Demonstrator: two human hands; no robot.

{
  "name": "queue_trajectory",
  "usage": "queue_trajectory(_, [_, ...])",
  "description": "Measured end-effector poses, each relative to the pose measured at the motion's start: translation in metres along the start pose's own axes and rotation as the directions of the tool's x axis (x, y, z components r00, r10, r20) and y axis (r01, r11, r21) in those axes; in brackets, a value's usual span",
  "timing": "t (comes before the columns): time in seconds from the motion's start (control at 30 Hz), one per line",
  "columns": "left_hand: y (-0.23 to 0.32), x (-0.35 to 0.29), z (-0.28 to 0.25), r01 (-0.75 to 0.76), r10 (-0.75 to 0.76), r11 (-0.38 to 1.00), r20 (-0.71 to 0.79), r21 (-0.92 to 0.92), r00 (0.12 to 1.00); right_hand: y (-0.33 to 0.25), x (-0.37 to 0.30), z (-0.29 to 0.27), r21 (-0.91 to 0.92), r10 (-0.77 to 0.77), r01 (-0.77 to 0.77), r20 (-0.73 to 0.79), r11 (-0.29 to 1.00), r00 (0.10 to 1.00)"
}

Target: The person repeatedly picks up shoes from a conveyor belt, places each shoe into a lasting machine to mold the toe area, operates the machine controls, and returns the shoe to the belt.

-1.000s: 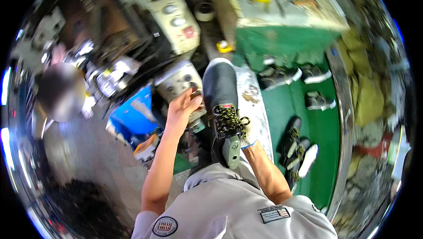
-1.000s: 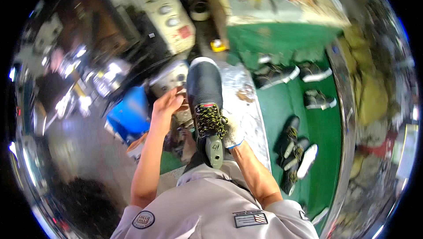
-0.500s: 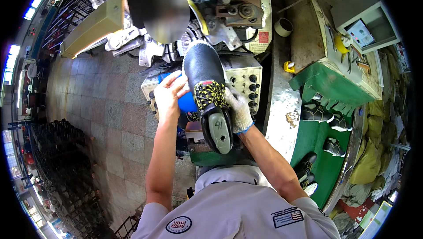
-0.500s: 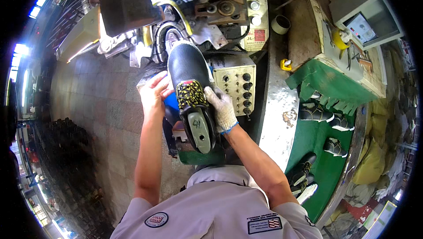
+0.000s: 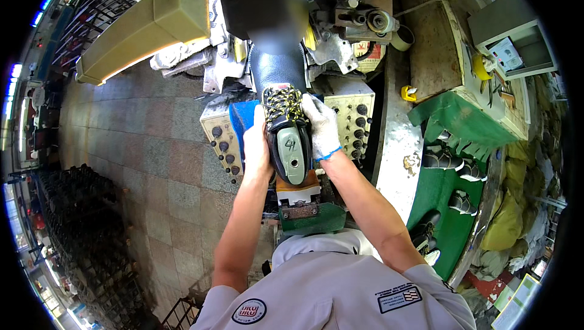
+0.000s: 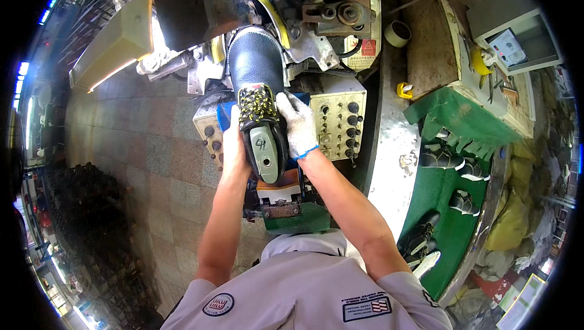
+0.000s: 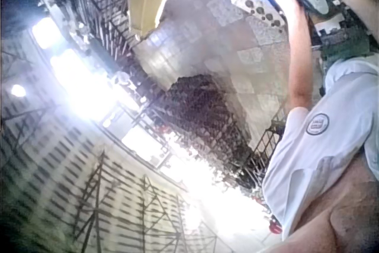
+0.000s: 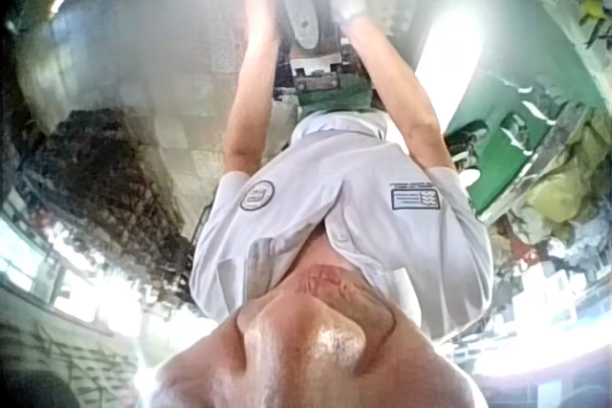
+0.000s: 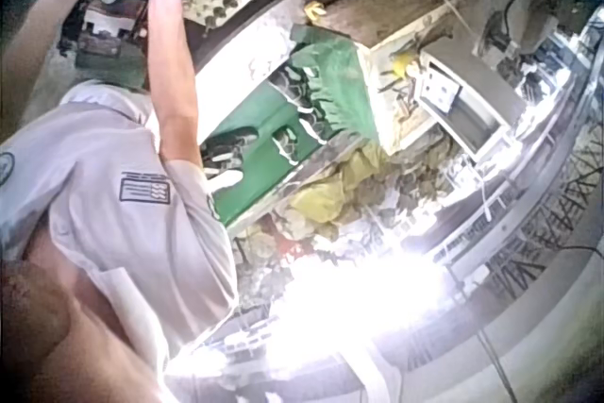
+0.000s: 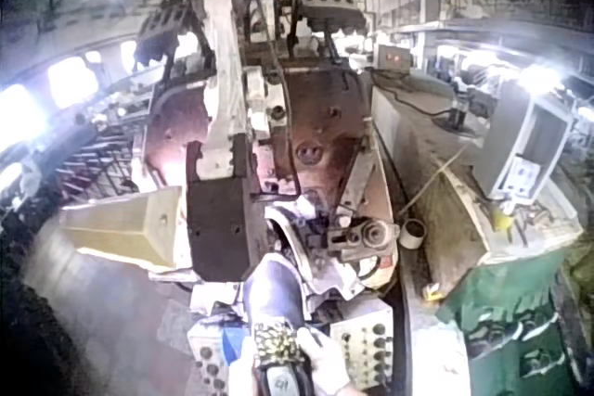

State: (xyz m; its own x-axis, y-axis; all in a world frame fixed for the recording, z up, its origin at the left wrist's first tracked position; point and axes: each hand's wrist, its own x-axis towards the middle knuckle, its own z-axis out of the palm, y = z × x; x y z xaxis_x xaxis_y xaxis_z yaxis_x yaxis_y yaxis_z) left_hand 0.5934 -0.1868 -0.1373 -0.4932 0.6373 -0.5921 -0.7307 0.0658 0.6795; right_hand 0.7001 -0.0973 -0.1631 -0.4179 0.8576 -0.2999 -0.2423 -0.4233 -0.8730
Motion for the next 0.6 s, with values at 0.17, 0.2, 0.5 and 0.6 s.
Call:
queue_trajectory(0.17, [0.005,0.014,-0.005,0.047,-0.029,0.995,0.192,-0.092,0.981,0.000,0.005,0.011,0.210,0.017,-0.019,0.015,0.977,1.000])
queue_trajectory(0.2, [0.007,0.018,-0.006,0.026,-0.020,0.999,0.179,-0.033,0.984,0.005,0.009,0.013,0.275,0.035,-0.033,-0.005,0.961,0.999])
queue_trajectory(0.5, [0.000,0.024,-0.010,-0.009,0.012,1.000,0.231,-0.016,0.973,0.016,0.008,0.012,0.208,-0.001,0.009,-0.038,0.978,0.999])
queue_trajectory(0.6, [-0.003,0.026,-0.012,-0.024,0.031,0.999,0.237,-0.029,0.971,0.020,0.008,0.011,0.181,-0.018,0.026,-0.044,0.983,0.999])
